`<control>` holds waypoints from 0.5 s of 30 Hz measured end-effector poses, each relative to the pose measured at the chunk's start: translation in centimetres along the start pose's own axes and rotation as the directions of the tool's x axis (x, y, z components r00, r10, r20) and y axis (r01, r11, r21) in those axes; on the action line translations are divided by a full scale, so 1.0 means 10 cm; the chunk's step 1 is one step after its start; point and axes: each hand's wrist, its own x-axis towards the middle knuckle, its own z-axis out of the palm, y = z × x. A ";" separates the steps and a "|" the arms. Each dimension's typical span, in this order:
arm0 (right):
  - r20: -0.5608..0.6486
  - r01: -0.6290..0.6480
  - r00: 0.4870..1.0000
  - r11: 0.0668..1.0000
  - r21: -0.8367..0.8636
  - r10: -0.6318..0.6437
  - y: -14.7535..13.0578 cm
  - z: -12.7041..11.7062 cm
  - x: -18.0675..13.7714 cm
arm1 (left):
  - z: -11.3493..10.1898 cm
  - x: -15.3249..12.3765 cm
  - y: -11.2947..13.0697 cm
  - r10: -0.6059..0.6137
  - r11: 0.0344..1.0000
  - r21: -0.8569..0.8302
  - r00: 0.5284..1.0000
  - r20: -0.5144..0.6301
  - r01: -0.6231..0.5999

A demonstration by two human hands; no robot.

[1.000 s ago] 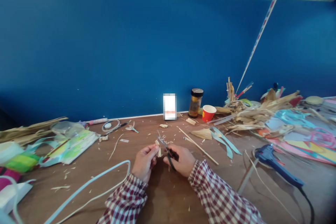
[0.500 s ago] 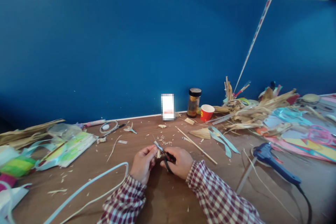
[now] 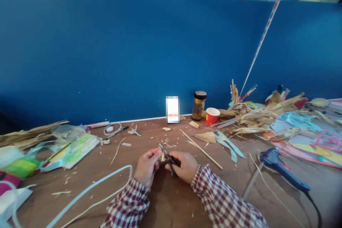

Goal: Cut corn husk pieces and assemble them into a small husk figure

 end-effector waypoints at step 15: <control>0.006 0.000 1.000 1.000 0.021 -0.001 -0.01 0.01 0.01 | 0.00 0.02 0.00 -0.003 0.999 -0.051 1.000 0.013 0.004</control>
